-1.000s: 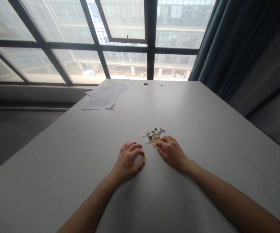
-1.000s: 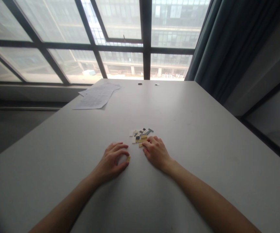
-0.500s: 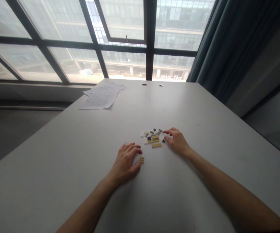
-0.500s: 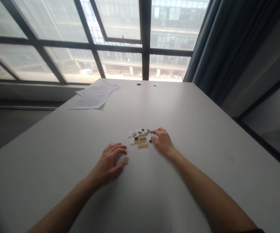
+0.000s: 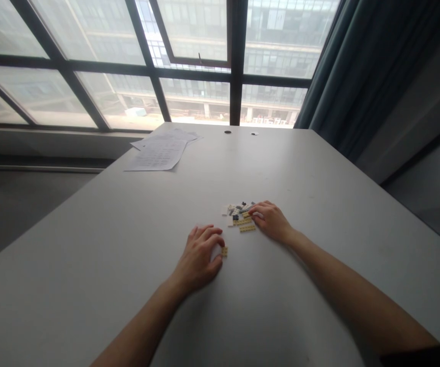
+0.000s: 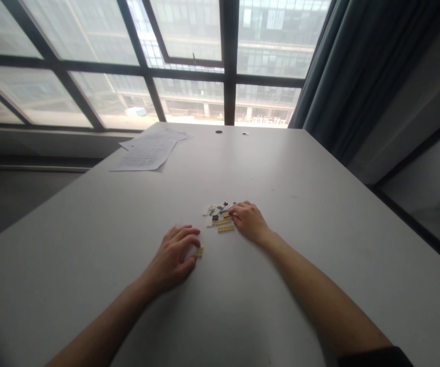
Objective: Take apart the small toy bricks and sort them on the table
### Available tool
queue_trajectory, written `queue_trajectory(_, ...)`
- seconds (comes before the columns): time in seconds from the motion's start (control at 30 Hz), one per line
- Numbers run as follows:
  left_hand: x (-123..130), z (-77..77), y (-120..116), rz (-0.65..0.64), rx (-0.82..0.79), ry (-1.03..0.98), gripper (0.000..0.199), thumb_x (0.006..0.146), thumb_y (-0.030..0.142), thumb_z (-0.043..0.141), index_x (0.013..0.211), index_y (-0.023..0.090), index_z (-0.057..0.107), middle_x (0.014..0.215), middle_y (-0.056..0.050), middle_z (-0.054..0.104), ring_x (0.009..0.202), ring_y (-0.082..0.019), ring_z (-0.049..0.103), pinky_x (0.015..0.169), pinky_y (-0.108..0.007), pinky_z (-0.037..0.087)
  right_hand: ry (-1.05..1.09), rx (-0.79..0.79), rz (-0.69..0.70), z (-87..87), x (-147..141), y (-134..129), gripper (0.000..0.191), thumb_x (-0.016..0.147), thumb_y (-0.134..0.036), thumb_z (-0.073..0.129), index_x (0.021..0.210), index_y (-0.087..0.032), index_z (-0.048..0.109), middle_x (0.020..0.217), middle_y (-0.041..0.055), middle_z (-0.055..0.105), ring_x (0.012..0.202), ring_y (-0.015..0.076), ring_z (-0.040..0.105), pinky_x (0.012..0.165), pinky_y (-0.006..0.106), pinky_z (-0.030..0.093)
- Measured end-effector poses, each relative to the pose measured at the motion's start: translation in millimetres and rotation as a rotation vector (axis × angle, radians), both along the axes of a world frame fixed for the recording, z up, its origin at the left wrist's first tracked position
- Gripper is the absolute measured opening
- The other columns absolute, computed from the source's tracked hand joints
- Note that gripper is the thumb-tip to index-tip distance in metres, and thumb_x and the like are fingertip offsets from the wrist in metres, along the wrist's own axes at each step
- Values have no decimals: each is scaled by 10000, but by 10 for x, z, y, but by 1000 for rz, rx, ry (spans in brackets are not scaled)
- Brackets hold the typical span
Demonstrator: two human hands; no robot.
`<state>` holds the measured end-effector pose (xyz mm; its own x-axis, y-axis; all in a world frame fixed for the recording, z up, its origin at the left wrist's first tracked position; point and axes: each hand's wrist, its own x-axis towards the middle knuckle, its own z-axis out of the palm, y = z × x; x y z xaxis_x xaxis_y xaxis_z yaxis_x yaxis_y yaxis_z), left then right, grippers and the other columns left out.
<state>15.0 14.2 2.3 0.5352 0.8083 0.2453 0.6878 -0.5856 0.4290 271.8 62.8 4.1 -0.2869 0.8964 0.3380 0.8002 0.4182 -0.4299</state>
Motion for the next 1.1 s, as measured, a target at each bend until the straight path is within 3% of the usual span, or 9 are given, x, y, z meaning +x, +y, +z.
queue_trajectory(0.27, -2, 12, 0, 11, 13, -1, 225, 738, 197, 573, 960, 232, 590, 1215, -55, 592, 1253, -284, 438, 1111, -565, 202, 10, -2, 6, 25, -60, 44, 132, 817, -92, 592, 808, -190, 679, 855, 59, 693, 861, 198, 588, 814, 305, 434)
queue_trajectory(0.37, -10, -8, 13, 15, 60, -24, 180, 789, 251, 584, 968, 228, 587, 1194, -59, 604, 1232, -281, 463, 1094, -564, 236, 54, 23, -28, 78, -72, -43, 120, 842, -109, 574, 841, -183, 669, 896, 71, 687, 901, 204, 582, 836, 316, 430)
queue_trajectory(0.43, 2, -12, 10, 30, 143, -76, 171, 812, 271, 591, 976, 223, 584, 1148, -64, 624, 1188, -274, 499, 1074, -550, 276, 199, -11, -67, 125, -102, -182, 80, 852, -159, 583, 873, -181, 657, 886, 62, 680, 869, 195, 589, 807, 315, 442)
queue_trajectory(0.5, 46, 1, -15, 43, 259, -162, 227, 820, 269, 606, 1037, 214, 571, 1101, -72, 638, 1122, -259, 541, 1053, -521, 320, 570, -197, -101, 167, -160, -381, 82, 831, -233, 629, 894, -185, 645, 826, 36, 672, 765, 168, 595, 734, 296, 456)
queue_trajectory(0.6, 168, 48, -96, 19, 388, -288, 395, 814, 266, 642, 1182, 192, 519, 1096, -91, 631, 1061, -243, 564, 1019, -465, 378, 1173, -676, -97, 203, -281, -707, 191, 770, -282, 695, 913, -177, 625, 790, 14, 668, 698, 127, 594, 707, 269, 464)
queue_trajectory(0.67, 256, 82, -161, -33, 406, -327, 458, 805, 277, 669, 1223, 184, 505, 1106, -99, 623, 1052, -241, 563, 994, -438, 406, 1413, -881, -85, 204, -360, -874, 261, 718, -272, 750, 921, -169, 621, 776, 7, 665, 659, 97, 586, 705, 249, 466)
queue_trajectory(0.73, 320, 104, -212, -90, 398, -345, 447, 798, 270, 687, 1207, 189, 525, 1092, -94, 629, 1033, -233, 569, 971, -419, 425, 1538, -983, -61, 191, -419, -974, 303, 687, -254, 782, 930, -160, 626, 770, 9, 666, 640, 82, 582, 692, 231, 466)
queue_trajectory(0.9, 344, 111, -255, -138, 399, -398, 335, 783, 184, 704, 1098, 218, 595, 996, -58, 660, 970, -205, 585, 893, -375, 468, 1585, -986, -23, 152, -481, -1030, 310, 693, -248, 790, 952, -151, 650, 733, 5, 665, 607, 68, 570, 644, 204, 454)
queue_trajectory(1.1, 329, 93, -259, -140, 417, -459, 351, 786, 126, 686, 1115, 211, 599, 997, -69, 658, 934, -192, 596, 821, -342, 506, 1427, -870, 62, 160, -513, -1067, 237, 764, -307, 735, 933, -147, 694, 824, 42, 700, 706, 111, 612, 724, 264, 480)
